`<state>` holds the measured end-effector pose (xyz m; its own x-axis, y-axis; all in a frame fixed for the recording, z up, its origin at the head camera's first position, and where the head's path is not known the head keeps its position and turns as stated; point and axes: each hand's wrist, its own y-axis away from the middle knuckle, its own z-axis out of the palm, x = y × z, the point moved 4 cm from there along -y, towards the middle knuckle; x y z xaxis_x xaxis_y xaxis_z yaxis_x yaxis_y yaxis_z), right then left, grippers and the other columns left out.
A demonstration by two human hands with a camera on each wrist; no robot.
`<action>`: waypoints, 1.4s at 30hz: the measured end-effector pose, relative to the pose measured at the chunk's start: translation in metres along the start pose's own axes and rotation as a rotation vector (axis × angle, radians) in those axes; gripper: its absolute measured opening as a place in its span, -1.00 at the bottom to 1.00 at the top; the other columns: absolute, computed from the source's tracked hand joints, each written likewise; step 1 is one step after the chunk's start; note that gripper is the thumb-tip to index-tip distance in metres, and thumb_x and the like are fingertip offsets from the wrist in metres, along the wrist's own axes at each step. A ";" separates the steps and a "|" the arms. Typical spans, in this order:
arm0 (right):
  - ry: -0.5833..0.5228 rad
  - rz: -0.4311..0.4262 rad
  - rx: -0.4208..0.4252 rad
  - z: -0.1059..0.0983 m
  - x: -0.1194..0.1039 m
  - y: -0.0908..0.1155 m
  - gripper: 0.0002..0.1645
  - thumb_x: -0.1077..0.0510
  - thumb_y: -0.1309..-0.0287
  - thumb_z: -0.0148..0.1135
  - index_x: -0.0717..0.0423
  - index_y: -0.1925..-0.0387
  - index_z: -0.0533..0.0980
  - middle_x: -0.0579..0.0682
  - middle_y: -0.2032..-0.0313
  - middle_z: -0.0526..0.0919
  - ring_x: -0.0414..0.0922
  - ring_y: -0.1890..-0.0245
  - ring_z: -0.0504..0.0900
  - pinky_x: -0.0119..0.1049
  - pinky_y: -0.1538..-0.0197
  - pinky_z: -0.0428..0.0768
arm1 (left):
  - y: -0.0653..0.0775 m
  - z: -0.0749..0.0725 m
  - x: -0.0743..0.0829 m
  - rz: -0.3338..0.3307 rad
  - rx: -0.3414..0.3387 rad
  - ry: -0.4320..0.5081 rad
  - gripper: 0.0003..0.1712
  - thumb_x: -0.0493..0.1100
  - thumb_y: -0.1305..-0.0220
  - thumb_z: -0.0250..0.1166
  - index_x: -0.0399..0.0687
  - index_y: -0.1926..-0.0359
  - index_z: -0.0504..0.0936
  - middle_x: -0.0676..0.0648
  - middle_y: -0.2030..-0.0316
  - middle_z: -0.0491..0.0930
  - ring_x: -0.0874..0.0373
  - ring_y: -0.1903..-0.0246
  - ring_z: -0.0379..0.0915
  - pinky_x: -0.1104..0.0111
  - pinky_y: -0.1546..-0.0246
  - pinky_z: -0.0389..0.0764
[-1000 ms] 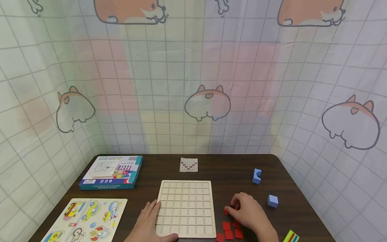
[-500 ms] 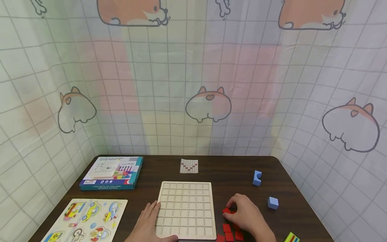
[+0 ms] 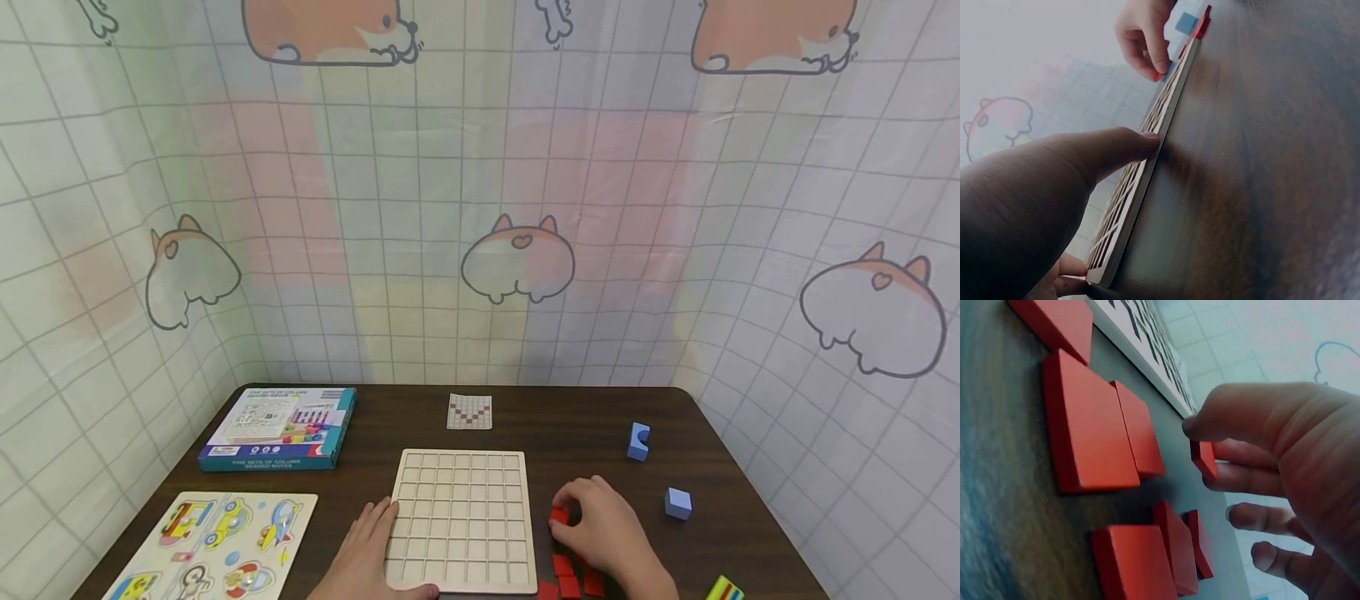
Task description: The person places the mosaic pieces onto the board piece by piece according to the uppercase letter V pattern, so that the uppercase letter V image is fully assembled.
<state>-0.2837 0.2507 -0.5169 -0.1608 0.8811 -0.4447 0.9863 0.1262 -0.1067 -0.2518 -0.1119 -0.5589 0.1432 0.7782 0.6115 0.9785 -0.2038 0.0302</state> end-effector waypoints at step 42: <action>-0.083 -0.505 -0.077 0.040 -0.115 0.007 -0.86 0.04 -0.30 0.62 -0.16 0.13 0.80 -0.31 0.12 0.77 -0.28 0.08 0.56 -0.32 0.00 0.68 | 0.009 -0.006 0.011 -0.001 0.019 -0.033 0.66 0.72 0.13 0.55 -0.29 -0.70 0.23 -0.35 -0.70 0.22 -0.43 -0.72 0.00 -0.38 -0.69 0.13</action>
<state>-0.2594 0.1317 -0.5023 -0.6172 0.6627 -0.4242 0.7841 0.5628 -0.2617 -0.2422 -0.1088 -0.5475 0.1464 0.7975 0.5852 0.9814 -0.1916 0.0155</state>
